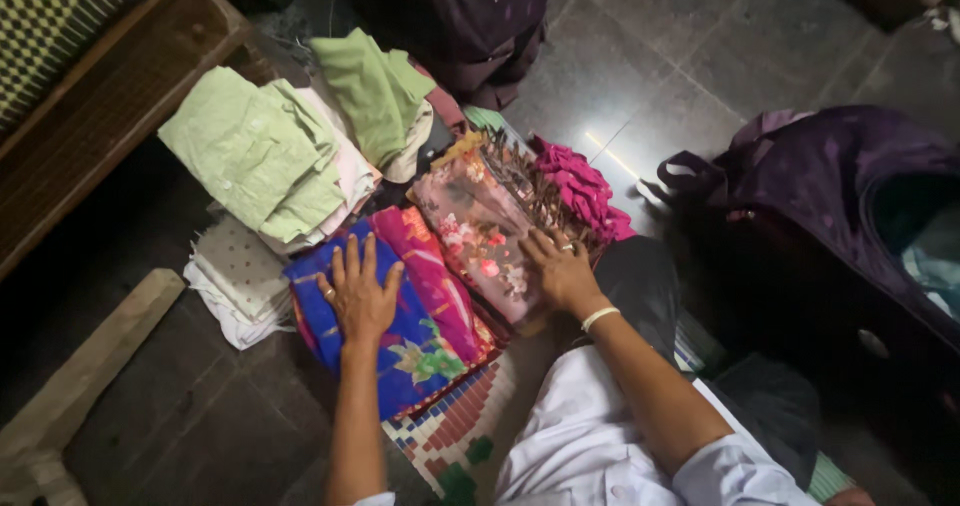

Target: The person sits on the floor and removes folded clothes from a purple bag. They place each item onto a growing pile on the floor next to them.

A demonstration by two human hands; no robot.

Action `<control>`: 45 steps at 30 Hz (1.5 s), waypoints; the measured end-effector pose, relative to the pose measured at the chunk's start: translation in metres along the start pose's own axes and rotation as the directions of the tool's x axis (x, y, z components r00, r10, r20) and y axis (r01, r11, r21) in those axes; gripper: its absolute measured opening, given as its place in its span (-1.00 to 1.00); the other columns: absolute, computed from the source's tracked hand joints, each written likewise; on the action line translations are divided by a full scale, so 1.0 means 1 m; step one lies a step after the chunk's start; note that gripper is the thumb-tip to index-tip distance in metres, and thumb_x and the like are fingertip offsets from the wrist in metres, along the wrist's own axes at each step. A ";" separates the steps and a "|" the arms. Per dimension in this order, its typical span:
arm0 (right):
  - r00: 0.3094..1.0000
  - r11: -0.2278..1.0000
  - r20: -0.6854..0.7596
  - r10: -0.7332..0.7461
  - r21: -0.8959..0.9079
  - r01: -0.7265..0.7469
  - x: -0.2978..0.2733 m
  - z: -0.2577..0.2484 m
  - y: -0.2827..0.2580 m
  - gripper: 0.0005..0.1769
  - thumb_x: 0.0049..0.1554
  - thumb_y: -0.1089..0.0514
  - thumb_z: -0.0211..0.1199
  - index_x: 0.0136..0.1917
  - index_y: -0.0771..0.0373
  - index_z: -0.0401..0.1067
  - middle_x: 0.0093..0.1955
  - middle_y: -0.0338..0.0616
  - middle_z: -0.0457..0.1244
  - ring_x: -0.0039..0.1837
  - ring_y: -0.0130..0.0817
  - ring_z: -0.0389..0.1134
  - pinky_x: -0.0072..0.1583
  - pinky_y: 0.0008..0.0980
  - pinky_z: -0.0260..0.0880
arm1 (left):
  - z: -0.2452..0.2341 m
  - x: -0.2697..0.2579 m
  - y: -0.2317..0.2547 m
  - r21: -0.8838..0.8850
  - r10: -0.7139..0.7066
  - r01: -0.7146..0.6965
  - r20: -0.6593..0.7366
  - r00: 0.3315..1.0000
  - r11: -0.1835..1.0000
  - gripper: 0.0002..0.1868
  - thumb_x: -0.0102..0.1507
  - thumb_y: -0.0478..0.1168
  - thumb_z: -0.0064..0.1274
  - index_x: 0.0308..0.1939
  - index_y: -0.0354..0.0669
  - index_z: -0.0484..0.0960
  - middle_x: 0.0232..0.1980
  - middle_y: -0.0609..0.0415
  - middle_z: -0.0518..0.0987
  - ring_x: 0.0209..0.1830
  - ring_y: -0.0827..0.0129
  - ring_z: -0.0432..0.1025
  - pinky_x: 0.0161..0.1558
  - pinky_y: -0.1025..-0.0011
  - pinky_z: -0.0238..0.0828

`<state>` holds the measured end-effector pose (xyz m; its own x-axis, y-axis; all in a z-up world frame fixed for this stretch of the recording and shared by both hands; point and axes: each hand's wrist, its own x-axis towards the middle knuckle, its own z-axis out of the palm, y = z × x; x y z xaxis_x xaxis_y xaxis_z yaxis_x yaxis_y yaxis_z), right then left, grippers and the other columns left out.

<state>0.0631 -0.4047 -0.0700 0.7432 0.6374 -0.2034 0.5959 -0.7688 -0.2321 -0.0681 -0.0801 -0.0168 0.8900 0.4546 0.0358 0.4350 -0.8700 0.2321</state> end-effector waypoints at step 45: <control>0.513 0.194 0.072 0.856 0.874 -0.446 -0.228 -0.089 0.106 -0.42 0.11 -0.03 0.35 0.37 0.17 0.46 0.12 0.02 0.44 -0.04 -0.17 0.42 0.05 -0.31 0.43 | 0.000 -0.089 0.367 -0.725 0.708 -0.460 0.052 0.704 0.512 -0.51 0.31 -0.09 0.10 0.25 -0.28 0.53 0.25 -0.19 0.56 0.28 -0.05 0.41 0.27 0.12 0.27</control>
<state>-0.0163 -0.6359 0.0366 0.8690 -0.3274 -0.3711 -0.4818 -0.3887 -0.7854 0.0123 -0.4404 0.0652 0.9420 -0.3056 0.1385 -0.2862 -0.5161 0.8073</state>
